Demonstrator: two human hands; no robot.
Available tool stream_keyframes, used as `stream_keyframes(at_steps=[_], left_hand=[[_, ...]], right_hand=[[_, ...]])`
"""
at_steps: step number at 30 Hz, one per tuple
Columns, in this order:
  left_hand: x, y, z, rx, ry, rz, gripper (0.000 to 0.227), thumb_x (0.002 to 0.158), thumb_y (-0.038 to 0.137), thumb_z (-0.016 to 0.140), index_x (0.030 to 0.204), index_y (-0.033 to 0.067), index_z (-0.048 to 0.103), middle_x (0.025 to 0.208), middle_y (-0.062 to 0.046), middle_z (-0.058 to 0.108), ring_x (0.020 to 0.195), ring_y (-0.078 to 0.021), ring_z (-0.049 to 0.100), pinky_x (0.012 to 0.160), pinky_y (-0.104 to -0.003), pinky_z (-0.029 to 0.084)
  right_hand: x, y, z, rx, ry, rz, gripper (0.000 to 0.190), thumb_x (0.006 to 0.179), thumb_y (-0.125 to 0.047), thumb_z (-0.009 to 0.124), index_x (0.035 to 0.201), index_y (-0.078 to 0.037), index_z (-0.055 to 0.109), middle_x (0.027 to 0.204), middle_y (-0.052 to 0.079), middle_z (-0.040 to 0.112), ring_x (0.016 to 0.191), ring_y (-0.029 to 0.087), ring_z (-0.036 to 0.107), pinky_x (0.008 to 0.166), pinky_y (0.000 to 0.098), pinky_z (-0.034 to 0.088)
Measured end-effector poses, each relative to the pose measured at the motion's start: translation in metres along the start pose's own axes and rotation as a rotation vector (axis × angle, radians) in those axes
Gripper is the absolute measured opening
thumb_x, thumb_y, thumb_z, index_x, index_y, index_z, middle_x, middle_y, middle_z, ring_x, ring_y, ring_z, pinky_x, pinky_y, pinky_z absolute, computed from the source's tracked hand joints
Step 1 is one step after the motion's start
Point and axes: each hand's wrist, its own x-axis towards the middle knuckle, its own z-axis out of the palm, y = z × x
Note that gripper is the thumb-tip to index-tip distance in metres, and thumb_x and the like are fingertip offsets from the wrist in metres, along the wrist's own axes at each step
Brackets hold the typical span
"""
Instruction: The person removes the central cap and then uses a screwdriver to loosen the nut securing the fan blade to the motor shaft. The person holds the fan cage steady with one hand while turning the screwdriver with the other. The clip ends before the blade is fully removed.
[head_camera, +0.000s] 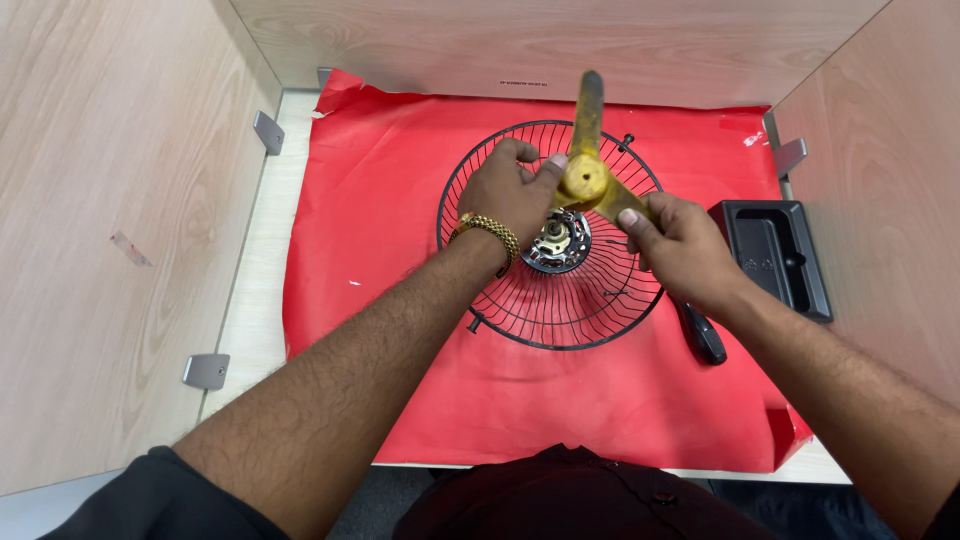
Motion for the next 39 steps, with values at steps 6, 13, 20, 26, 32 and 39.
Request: stream_keyframes(at_steps=[6, 13, 20, 26, 32, 39], left_hand=[[-0.002, -0.007, 0.007, -0.061, 0.276, 0.107, 0.048, 0.100, 0.047, 0.056, 0.129, 0.0089, 0.058, 0.126, -0.008, 0.066, 0.115, -0.0232, 0.066, 0.093, -0.043, 0.052], [-0.020, -0.015, 0.015, 0.172, -0.025, 0.081, 0.048, 0.086, 0.035, 0.071, 0.131, 0.0176, 0.064, 0.129, -0.003, 0.067, 0.120, -0.0222, 0.065, 0.103, -0.043, 0.051], [-0.038, -0.010, 0.016, 0.311, -0.113, 0.070, 0.043, 0.086, 0.034, 0.073, 0.128, 0.0245, 0.069, 0.125, -0.003, 0.067, 0.119, -0.0225, 0.064, 0.103, -0.044, 0.049], [-0.038, -0.011, 0.013, 0.340, -0.151, 0.049, 0.040, 0.086, 0.034, 0.073, 0.126, 0.0268, 0.071, 0.121, -0.001, 0.067, 0.119, -0.0202, 0.064, 0.104, -0.044, 0.049], [-0.037, -0.012, 0.016, 0.373, -0.157, 0.041, 0.044, 0.087, 0.038, 0.073, 0.129, 0.0246, 0.068, 0.125, -0.001, 0.065, 0.122, -0.0215, 0.061, 0.106, -0.046, 0.048], [-0.035, -0.017, 0.019, 0.372, -0.156, 0.062, 0.047, 0.086, 0.038, 0.074, 0.130, 0.0253, 0.067, 0.130, -0.001, 0.064, 0.125, -0.0232, 0.057, 0.108, -0.045, 0.047]], right_hand=[[0.009, 0.030, -0.020, 0.451, 0.233, 0.133, 0.023, 0.112, -0.027, 0.048, 0.106, -0.007, 0.057, 0.079, 0.001, 0.058, 0.055, 0.010, 0.042, 0.047, 0.0282, 0.036], [0.025, 0.063, -0.045, 0.544, 0.318, 0.242, 0.009, 0.107, -0.012, 0.047, 0.110, -0.008, 0.055, 0.086, 0.001, 0.066, 0.055, 0.007, 0.048, 0.046, 0.0266, 0.038], [0.045, 0.114, -0.045, 0.527, 0.321, 0.413, 0.012, 0.110, -0.019, 0.051, 0.108, -0.008, 0.055, 0.095, 0.006, 0.074, 0.053, 0.008, 0.038, 0.046, 0.0271, 0.033], [0.057, 0.140, -0.031, 0.795, 0.250, 0.389, 0.032, 0.102, -0.005, 0.051, 0.133, -0.005, 0.050, 0.108, 0.009, 0.072, 0.082, 0.013, 0.072, 0.074, 0.0301, 0.058], [0.035, 0.126, -0.012, 0.344, 0.269, 0.354, 0.057, 0.094, -0.003, 0.066, 0.146, 0.000, 0.044, 0.106, 0.013, 0.070, 0.087, 0.021, 0.071, 0.076, 0.0381, 0.061], [-0.004, 0.105, 0.001, -0.326, 0.216, 0.377, 0.049, 0.085, -0.032, 0.085, 0.118, -0.002, 0.067, 0.100, 0.015, 0.077, 0.092, 0.026, 0.073, 0.082, 0.0406, 0.055]])
